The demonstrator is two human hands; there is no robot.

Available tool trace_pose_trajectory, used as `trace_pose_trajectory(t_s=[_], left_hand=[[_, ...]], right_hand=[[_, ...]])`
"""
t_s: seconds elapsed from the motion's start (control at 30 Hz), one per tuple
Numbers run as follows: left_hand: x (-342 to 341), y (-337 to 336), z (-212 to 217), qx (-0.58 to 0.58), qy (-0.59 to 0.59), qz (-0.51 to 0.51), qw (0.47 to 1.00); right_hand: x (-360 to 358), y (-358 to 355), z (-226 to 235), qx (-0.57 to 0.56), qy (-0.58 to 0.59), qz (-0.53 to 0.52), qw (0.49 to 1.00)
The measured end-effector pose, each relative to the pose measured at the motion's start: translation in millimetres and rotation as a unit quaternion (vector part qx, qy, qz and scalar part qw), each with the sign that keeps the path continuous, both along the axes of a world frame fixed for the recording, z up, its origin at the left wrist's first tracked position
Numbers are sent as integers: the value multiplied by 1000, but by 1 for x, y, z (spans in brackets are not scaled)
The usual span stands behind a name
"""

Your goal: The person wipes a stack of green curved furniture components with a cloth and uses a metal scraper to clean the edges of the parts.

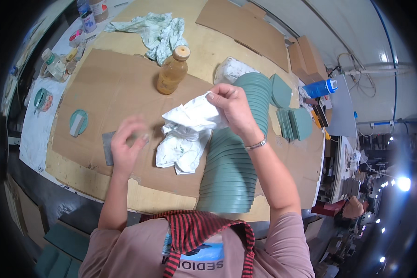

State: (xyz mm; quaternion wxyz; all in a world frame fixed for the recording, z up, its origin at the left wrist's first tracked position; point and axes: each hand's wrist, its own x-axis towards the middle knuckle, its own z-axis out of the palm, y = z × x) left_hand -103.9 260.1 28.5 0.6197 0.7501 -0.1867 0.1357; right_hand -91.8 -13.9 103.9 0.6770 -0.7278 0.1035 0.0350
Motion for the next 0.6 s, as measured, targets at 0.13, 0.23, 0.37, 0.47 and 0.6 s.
trace_pose_trajectory(t_s=[0.13, 0.23, 0.37, 0.47, 0.6], left_hand=[[18, -46, -7, -41, 27, -22, 999], [18, -56, -29, -104, 319, -271, 902], [-2, -41, -27, -377, 431, -155, 805], [-6, -30, -33, -404, 433, -127, 796], [1, -28, -31, -433, 442, -93, 780]], right_hand=[[-4, 20, 1, 22, -3, 150, 988], [6, 28, 1, 10, 8, 169, 986], [39, 6, -39, -142, 29, 135, 980], [74, 22, -67, -168, 35, 42, 984], [119, 45, -112, 52, -129, 47, 989]])
